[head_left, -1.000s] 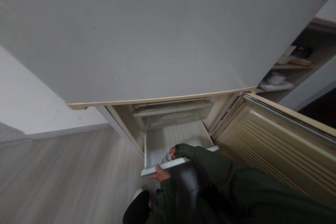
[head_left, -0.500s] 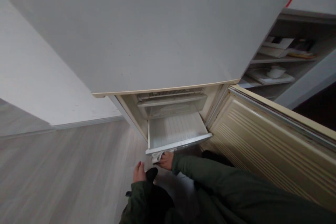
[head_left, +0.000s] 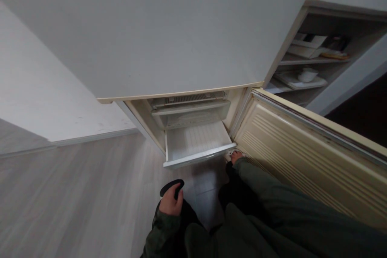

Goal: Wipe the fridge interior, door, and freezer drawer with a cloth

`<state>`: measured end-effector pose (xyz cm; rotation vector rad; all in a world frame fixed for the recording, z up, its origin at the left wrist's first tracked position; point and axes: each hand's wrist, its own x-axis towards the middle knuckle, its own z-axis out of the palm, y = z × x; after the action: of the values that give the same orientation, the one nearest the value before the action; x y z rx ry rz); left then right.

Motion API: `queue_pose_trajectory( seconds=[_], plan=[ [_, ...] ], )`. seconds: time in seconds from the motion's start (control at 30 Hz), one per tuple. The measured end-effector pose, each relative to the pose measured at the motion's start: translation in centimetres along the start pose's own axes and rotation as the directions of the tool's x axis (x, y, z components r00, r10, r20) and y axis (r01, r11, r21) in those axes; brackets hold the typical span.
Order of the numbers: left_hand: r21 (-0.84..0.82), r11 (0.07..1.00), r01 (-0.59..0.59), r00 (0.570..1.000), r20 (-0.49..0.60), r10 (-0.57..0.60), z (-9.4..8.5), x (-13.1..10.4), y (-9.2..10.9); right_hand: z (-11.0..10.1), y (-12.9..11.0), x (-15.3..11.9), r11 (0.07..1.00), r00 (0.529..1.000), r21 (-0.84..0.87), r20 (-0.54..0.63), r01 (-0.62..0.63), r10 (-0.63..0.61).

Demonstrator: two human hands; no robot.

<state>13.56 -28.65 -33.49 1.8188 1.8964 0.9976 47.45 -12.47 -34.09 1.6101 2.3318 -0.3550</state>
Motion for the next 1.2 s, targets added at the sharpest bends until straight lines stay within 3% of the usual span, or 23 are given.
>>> queue_pose_trajectory(
  seconds=[0.1, 0.2, 0.33, 0.43, 0.53, 0.67, 0.83, 1.0, 1.13, 1.2],
  plan=[
    [0.0, 1.0, -0.005, 1.0, 0.002, 0.005, 0.2, 0.2, 0.6, -0.9, -0.4, -0.3, 1.0, 0.995, -0.016, 0.1, -0.012, 0.014],
    [0.045, 0.997, -0.067, 0.998, 0.01, 0.067, 0.4, -0.4, 0.7, -0.9, -4.9, 0.5, 0.997, 0.988, 0.002, 0.134, 0.076, -0.076],
    [0.216, 0.924, -0.315, 0.949, 0.045, 0.313, 0.3, -1.9, 0.0, -0.4, -11.8, 1.5, 0.963, 0.967, 0.09, -0.009, 0.253, -0.253],
    [0.28, 0.883, -0.378, 0.923, 0.043, 0.381, 0.1, -2.8, -0.3, -0.8, -14.4, 2.2, 0.961, 0.971, 0.163, -0.121, 0.223, -0.205],
    [0.277, 0.923, -0.266, 0.96, -0.016, 0.281, 0.0, -2.9, -0.5, -2.3, -14.5, 3.2, 0.958, 0.97, 0.169, -0.121, 0.23, -0.211],
    [0.284, 0.916, -0.284, 0.949, -0.055, 0.312, 0.0, -2.6, -1.0, -5.4, -13.4, 5.5, 0.97, 0.974, 0.124, -0.122, 0.207, -0.192],
    [0.287, 0.938, -0.194, 0.98, 0.014, 0.198, -0.5, -2.6, -1.0, -8.5, -12.9, 9.1, 0.981, 0.979, 0.084, -0.114, 0.177, -0.167],
    [0.327, 0.923, -0.204, 0.979, 0.054, 0.198, -1.3, -3.1, -1.8, -10.3, -13.0, 12.1, 0.986, 0.981, 0.072, -0.138, 0.149, -0.138],
    [0.318, 0.94, -0.121, 0.991, -0.008, 0.13, -1.8, -3.7, -2.5, -11.2, -12.8, 14.3, 0.986, 0.978, 0.079, -0.157, 0.148, -0.135],
    [0.315, 0.933, -0.172, 0.981, -0.027, 0.19, -2.1, -3.9, -2.6, -11.2, -12.6, 15.2, 0.985, 0.977, 0.086, -0.163, 0.151, -0.135]
  ],
)
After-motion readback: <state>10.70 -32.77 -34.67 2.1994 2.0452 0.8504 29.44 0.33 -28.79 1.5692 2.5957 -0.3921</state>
